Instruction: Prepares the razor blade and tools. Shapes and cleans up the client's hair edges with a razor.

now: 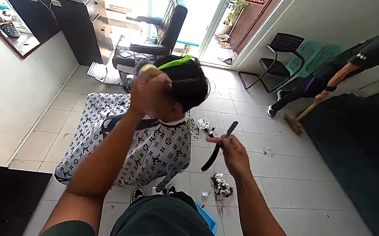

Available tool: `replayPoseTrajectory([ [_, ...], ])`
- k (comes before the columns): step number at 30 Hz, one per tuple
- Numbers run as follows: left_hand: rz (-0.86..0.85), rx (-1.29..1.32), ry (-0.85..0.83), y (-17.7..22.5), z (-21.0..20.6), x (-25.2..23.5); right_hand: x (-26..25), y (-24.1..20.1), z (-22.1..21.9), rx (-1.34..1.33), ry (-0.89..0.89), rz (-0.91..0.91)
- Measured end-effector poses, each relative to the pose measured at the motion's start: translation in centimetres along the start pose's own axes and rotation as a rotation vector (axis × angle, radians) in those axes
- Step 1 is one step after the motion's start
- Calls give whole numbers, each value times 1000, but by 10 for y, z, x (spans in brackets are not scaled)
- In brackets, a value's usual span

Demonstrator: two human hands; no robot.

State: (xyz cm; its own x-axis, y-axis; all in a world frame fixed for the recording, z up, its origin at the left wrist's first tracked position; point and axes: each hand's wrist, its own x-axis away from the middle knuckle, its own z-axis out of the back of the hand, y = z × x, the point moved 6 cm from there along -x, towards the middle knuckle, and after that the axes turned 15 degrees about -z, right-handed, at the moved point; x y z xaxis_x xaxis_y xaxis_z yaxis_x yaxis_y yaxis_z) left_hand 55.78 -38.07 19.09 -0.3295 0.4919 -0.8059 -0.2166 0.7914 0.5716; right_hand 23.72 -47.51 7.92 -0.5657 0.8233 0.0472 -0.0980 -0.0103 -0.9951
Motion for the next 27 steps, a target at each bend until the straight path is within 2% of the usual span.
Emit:
replayPoseTrajectory([
  [2, -59, -415, -124, -4, 25, -28, -5, -17, 30, -4, 164, 94],
  [4, -16, -641, -358, -20, 32, -44, -13, -43, 44, -206, 221, 134],
  [6, 23, -729, -550, -37, 30, -50, -27, -73, 41, -389, 143, 222],
  [8, 90, -767, -677, -47, 26, -51, -44, -99, 24, -396, 74, 281],
  [10, 134, -769, -730, -52, 24, -50, -59, -117, -3, -248, 41, 286],
  [14, 258, -818, -776, -56, 20, -45, -80, -129, -56, 273, 100, 311],
  [16, 284, -839, -789, -57, 20, -43, -82, -135, -77, 583, 152, 405],
  [19, 281, -860, -788, -61, 19, -41, -77, -144, -104, 976, 149, 659],
  [23, 280, -865, -793, -62, 17, -40, -74, -146, -129, 1291, 124, 850],
  [27, 292, -865, -779, -62, 16, -39, -77, -145, -140, 1435, 135, 975],
])
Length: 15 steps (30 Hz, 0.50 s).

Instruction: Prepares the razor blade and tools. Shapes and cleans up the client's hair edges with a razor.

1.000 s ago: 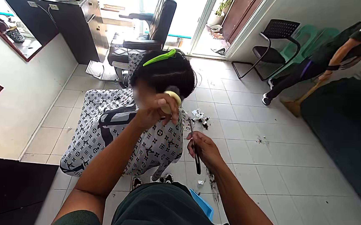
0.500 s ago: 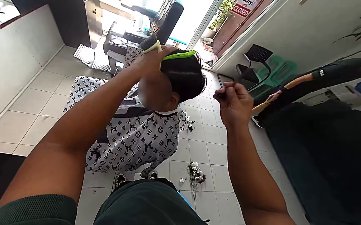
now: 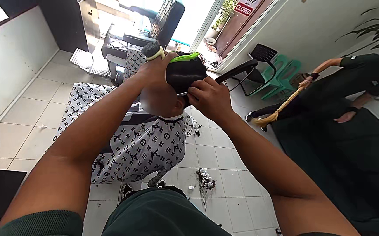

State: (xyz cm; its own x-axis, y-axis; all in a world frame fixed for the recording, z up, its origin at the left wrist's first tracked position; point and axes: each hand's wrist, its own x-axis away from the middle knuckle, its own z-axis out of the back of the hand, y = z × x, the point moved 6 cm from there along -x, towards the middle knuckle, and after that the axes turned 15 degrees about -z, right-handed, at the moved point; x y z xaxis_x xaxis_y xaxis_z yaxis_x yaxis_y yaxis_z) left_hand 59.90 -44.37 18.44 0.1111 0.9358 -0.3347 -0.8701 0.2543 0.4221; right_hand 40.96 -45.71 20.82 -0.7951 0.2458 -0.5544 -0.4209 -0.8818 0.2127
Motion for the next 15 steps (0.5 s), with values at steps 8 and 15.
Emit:
replayPoseTrajectory([
  [8, 17, -11, -1, 2, -1, 2, -3, -4, -5, 65, 21, 44],
  [15, 16, -26, 2, 5, 0, 3, -2, -5, -7, 98, 27, 54],
])
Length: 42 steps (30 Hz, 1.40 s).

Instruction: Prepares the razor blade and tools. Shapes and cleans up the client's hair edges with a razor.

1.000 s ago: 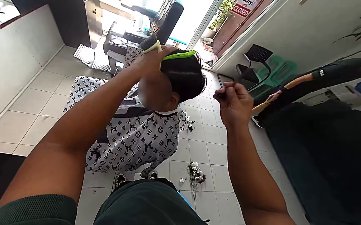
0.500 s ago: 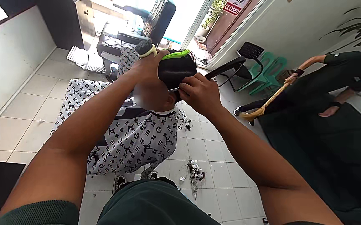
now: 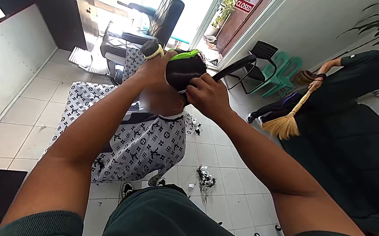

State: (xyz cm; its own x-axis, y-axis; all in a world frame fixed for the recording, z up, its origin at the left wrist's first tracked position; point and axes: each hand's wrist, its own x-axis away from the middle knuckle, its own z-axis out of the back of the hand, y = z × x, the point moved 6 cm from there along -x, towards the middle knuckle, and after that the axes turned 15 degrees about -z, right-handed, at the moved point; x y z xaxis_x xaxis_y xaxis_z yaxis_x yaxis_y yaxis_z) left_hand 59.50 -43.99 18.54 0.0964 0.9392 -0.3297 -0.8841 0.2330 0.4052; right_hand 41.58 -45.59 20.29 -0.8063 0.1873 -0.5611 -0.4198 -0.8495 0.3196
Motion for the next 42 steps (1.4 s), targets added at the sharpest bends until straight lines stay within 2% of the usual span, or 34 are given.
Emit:
replayPoseTrajectory([
  [42, 8, -1, -9, -1, 0, -1, 2, -1, -1, 28, 5, -23],
])
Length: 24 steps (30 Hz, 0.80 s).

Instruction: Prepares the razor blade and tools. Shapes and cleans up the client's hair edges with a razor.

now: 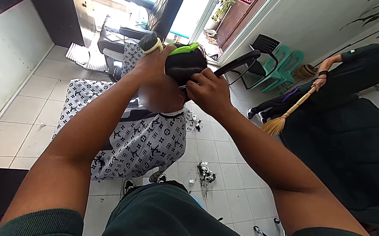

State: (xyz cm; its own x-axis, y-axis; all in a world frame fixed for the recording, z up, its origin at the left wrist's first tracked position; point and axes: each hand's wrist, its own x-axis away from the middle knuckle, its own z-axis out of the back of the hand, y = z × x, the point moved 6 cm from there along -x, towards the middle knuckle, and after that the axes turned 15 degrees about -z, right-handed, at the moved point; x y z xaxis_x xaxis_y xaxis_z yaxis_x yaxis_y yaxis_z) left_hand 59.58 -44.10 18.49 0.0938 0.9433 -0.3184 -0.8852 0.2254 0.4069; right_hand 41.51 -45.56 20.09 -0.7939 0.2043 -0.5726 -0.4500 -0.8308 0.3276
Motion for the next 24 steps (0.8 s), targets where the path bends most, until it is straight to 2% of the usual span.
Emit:
replayPoseTrajectory([
  [24, 5, -7, -2, -1, 0, 0, 0, -3, -3, 13, -8, 16],
])
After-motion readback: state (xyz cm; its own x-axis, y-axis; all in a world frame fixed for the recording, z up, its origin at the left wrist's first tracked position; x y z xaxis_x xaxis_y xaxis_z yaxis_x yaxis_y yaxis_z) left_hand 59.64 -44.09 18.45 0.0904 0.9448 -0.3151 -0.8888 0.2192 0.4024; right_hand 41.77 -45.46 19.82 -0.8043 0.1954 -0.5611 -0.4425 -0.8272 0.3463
